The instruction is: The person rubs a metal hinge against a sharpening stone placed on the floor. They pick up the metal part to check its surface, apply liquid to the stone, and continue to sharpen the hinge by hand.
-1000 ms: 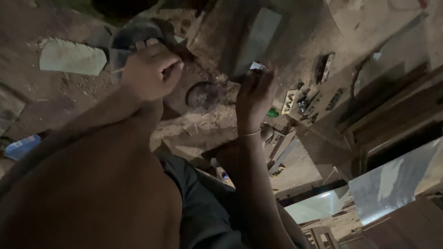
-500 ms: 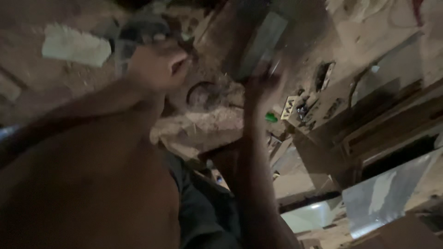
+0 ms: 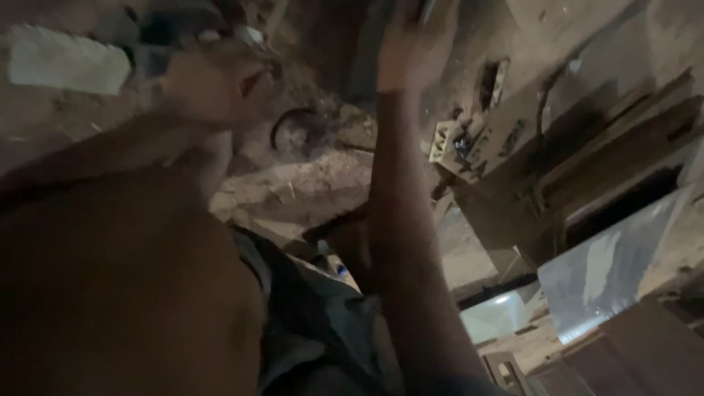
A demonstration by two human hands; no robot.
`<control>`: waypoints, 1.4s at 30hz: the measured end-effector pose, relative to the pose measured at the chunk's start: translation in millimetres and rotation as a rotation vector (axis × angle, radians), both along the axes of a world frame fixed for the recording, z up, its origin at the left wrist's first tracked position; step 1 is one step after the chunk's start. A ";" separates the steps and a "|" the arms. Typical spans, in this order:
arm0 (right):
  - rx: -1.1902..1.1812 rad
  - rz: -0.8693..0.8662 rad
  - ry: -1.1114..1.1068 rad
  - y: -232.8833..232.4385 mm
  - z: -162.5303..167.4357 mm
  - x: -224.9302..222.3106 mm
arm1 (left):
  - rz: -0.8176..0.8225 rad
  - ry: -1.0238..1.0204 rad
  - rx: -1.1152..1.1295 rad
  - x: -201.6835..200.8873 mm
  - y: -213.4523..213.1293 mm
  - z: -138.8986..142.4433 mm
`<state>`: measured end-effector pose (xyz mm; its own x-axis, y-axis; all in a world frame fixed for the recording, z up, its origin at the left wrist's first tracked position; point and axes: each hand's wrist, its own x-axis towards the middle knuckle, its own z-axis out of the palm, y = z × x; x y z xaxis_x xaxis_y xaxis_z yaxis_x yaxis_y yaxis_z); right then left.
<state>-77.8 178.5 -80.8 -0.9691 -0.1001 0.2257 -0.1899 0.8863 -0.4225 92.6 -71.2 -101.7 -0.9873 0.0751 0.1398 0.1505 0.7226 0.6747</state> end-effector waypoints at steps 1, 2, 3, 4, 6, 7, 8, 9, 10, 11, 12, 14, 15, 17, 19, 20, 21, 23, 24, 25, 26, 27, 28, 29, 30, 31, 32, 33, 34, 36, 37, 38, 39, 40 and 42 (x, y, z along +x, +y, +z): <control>0.058 -0.067 -0.090 3.0 -6.9 -8.3 | -0.002 -0.043 -0.002 0.3 0.0 -0.7; 0.054 -0.100 -0.168 10.7 -8.0 4.1 | -0.006 -0.088 -0.005 0.0 0.1 -1.0; 0.054 -0.139 -0.249 19.0 -4.8 27.7 | -0.052 -0.113 -0.080 -1.6 -0.4 -1.4; 0.049 -0.182 -0.321 23.6 0.8 51.5 | -0.100 -0.127 -0.158 -4.3 -1.2 -1.4; 0.012 -0.242 -0.432 20.6 4.6 68.0 | -0.102 -0.088 -0.177 -10.9 -3.5 -0.6; 0.055 -0.249 -0.342 20.5 3.5 66.2 | -0.072 -0.064 -0.094 -13.3 -3.8 0.6; 0.095 -0.247 -0.257 19.5 0.8 63.7 | -0.036 -0.044 -0.015 -14.5 -4.3 2.8; 0.130 -0.238 -0.172 17.7 -3.4 59.1 | -0.030 -0.024 -0.011 -15.0 -3.8 5.3; 0.108 -0.188 -0.107 15.3 -12.4 40.1 | -0.036 -0.009 -0.010 -14.5 -3.7 8.1; 0.093 -0.141 -0.056 14.3 -20.0 19.9 | -0.046 -0.008 -0.001 -13.0 -2.6 11.0; 0.056 -0.151 -0.094 15.0 -23.5 13.9 | -0.039 -0.006 0.028 -11.6 -1.8 13.5; 0.037 -0.180 -0.201 15.4 -21.0 14.6 | -0.023 0.019 0.076 -9.8 -0.7 16.3; 0.041 -0.170 -0.217 18.2 -15.5 31.1 | -0.019 0.016 0.033 -9.6 -0.4 16.4; 0.038 -0.169 -0.281 16.9 6.4 71.1 | -0.009 0.027 -0.060 -11.7 -1.1 14.3; 0.072 -0.261 -0.469 13.6 19.0 81.9 | -0.015 -0.009 -0.029 -14.0 -2.1 11.1; 0.055 -0.241 -0.392 10.1 17.9 74.0 | -0.008 -0.018 -0.028 -14.6 -3.1 9.7; -0.010 -0.172 -0.190 4.2 13.2 65.2 | -0.012 0.023 -0.013 -14.3 -3.0 8.8; 0.011 -0.185 -0.149 1.9 -4.9 21.0 | -0.046 0.077 0.028 -12.7 -3.0 8.1; 0.020 -0.165 -0.154 2.4 -13.9 -0.4 | -0.037 0.050 0.026 -12.0 -3.2 8.1; 0.020 -0.154 -0.181 5.8 -19.2 -8.5 | -0.030 0.026 0.021 -11.0 -2.6 8.4; 0.031 -0.145 -0.190 11.9 -20.0 1.3 | -0.029 0.009 0.009 -10.8 -2.7 8.6; 0.048 -0.129 -0.194 18.7 -17.8 19.0 | -0.039 0.022 -0.024 -10.9 -2.5 9.0; 0.062 -0.119 -0.190 24.1 -11.5 44.6 | -0.047 0.045 -0.058 -11.3 -2.7 9.5; 0.112 -0.126 -0.222 26.3 -2.6 67.7 | -0.049 0.081 -0.100 -12.7 -3.0 9.6; 0.164 -0.162 -0.296 27.0 4.5 79.8 | -0.042 0.055 -0.053 -13.5 -3.4 10.3; 0.214 -0.178 -0.338 26.6 5.5 79.1 | -0.032 0.021 -0.001 -14.6 -3.5 11.0; 0.238 -0.135 -0.252 25.2 2.2 68.0 | -0.013 -0.016 0.042 -14.8 -4.0 12.1; 0.254 -0.034 -0.075 22.4 -0.9 58.3 | 0.007 0.006 0.009 -14.6 -4.1 13.5; -0.079 -0.074 -0.048 17.5 -7.5 40.3 | 0.008 0.021 -0.022 -14.2 -4.2 14.6; -0.080 -0.215 -0.265 11.0 -18.1 -8.6 | -0.009 -0.005 -0.029 -12.4 -4.0 17.0; -0.059 -0.161 -0.260 9.4 -20.7 -19.2 | -0.014 -0.041 -0.007 -12.0 -3.8 17.8; -0.001 -0.122 -0.233 14.6 -19.1 0.0 | -0.021 -0.080 0.019 -12.0 -3.7 17.8; 0.058 -0.088 -0.196 23.0 -12.4 27.7 | -0.029 -0.038 0.017 -12.3 -3.2 17.7; 0.103 -0.053 -0.139 25.7 -6.0 49.0 | -0.038 0.025 0.001 -13.0 -3.2 17.1; 0.109 -0.066 -0.215 25.1 4.8 75.8 | -0.042 0.016 -0.033 -15.1 -3.1 15.6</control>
<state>-2.0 203.6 -76.0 -0.9988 -0.0478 0.0049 -0.0465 0.9364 -0.3478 77.5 -74.3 -86.0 -0.9808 0.1213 0.1526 0.1919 0.7371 0.6479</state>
